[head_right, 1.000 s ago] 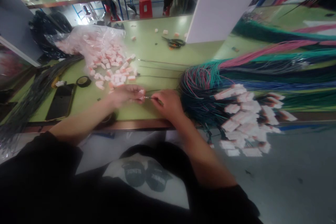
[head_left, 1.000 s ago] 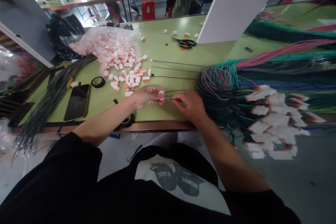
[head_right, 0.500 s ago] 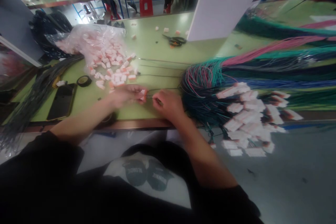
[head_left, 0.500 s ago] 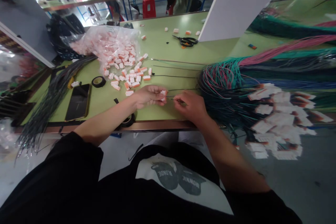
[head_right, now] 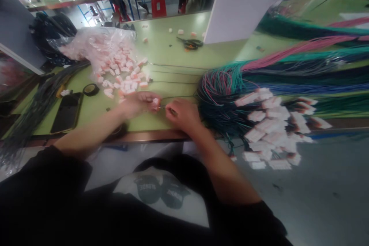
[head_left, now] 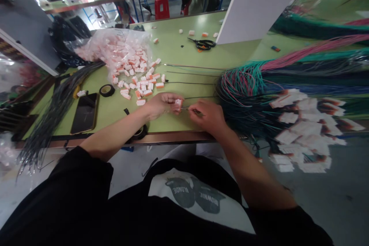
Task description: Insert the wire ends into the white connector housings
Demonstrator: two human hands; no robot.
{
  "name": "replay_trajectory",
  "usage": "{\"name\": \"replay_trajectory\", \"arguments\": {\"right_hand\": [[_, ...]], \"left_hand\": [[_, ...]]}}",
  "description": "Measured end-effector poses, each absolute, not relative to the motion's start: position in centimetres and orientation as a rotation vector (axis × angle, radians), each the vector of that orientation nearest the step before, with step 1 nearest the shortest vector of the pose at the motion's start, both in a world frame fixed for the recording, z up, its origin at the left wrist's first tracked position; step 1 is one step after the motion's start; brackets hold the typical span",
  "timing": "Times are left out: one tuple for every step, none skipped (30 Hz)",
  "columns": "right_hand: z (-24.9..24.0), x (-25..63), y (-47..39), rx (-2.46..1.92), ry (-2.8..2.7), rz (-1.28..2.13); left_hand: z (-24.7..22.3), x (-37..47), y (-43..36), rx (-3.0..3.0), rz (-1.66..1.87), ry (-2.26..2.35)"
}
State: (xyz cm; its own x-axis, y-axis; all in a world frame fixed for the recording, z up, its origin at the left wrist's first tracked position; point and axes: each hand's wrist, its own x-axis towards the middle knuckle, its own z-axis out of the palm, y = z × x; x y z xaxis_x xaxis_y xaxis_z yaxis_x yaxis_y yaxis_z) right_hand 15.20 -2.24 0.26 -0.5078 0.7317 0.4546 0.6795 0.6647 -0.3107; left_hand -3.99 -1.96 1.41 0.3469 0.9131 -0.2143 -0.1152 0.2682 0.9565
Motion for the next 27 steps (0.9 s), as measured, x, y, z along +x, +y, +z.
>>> {"name": "replay_trajectory", "arguments": {"right_hand": [[0.2,15.2,-2.2,-1.077,-2.318,0.124],[0.2,15.2,-2.2,-1.066,-2.317,0.121],[0.1,15.2,-2.2,-1.057,-2.317,0.118],[0.1,15.2,-2.2,-1.045,-2.320,0.116],[0.0,15.2,-2.2,-1.033,-2.324,0.114],[-0.1,15.2,-2.2,-1.023,-2.326,0.112],[-0.1,15.2,-2.2,-1.014,-2.324,0.112],[-0.2,15.1,-2.1,-1.005,-2.325,0.116],[-0.2,15.1,-2.1,-1.000,-2.328,0.121],[-0.2,15.1,-2.1,-0.997,-2.338,0.130],[-0.2,15.1,-2.0,-0.998,-2.353,0.141],[-0.2,15.1,-2.0,-1.000,-2.374,0.153],[-0.2,15.0,-2.0,-1.004,-2.394,0.164],[-0.1,15.0,-2.1,-1.007,-2.414,0.172],[-0.1,14.9,-2.1,-1.013,-2.426,0.176],[-0.1,14.7,-2.1,-1.018,-2.434,0.178],[-0.2,14.6,-2.2,-1.023,-2.440,0.179],[-0.2,14.5,-2.2,-1.026,-2.446,0.184],[-0.2,14.4,-2.2,-1.032,-2.449,0.193],[-0.2,14.4,-2.2,-1.038,-2.449,0.212],[0.0,14.6,-2.1,-1.029,-2.454,0.252],[0.2,14.8,-1.9,-0.999,-2.475,0.320],[0.6,15.1,-1.7,-0.957,-2.506,0.408],[1.0,15.4,-1.3,-0.922,-2.535,0.494],[1.6,15.8,-0.9,-0.920,-2.554,0.544],[2.1,16.0,-0.4,-0.964,-2.564,0.539],[2.6,16.0,0.1,-1.057,-2.565,0.475]], "left_hand": [[1.4,-3.9,-2.0,1.058,0.859,0.975],[1.5,-3.9,-2.0,1.061,0.858,0.989],[1.5,-3.9,-2.0,1.066,0.855,0.996],[1.5,-3.9,-2.0,1.073,0.853,0.999],[1.5,-3.9,-2.0,1.084,0.849,0.995],[1.5,-3.9,-2.0,1.095,0.849,0.988],[1.5,-3.9,-2.0,1.104,0.854,0.979],[1.4,-3.9,-2.1,1.107,0.862,0.972],[1.4,-3.8,-2.1,1.106,0.867,0.967],[1.4,-3.8,-2.1,1.099,0.868,0.966],[1.4,-3.7,-2.2,1.087,0.867,0.968],[1.4,-3.5,-2.3,1.073,0.861,0.973],[1.4,-3.4,-2.4,1.058,0.852,0.981],[1.5,-3.3,-2.5,1.045,0.846,0.990],[1.6,-3.2,-2.6,1.034,0.841,1.000],[1.7,-3.1,-2.6,1.027,0.838,1.008],[1.8,-3.0,-2.7,1.024,0.833,1.015],[1.9,-2.9,-2.8,1.026,0.828,1.020],[1.9,-2.9,-2.8,1.030,0.826,1.026],[2.0,-3.0,-2.8,1.037,0.821,1.030],[2.0,-3.0,-2.8,1.049,0.813,1.033],[2.0,-3.1,-2.8,1.068,0.798,1.033],[2.0,-3.2,-2.8,1.096,0.775,1.030],[2.1,-3.3,-2.8,1.136,0.745,1.026],[2.2,-3.4,-3.0,1.197,0.709,1.022],[2.3,-3.5,-3.1,1.283,0.672,1.020],[2.4,-3.5,-3.3,1.400,0.635,1.019]]}}
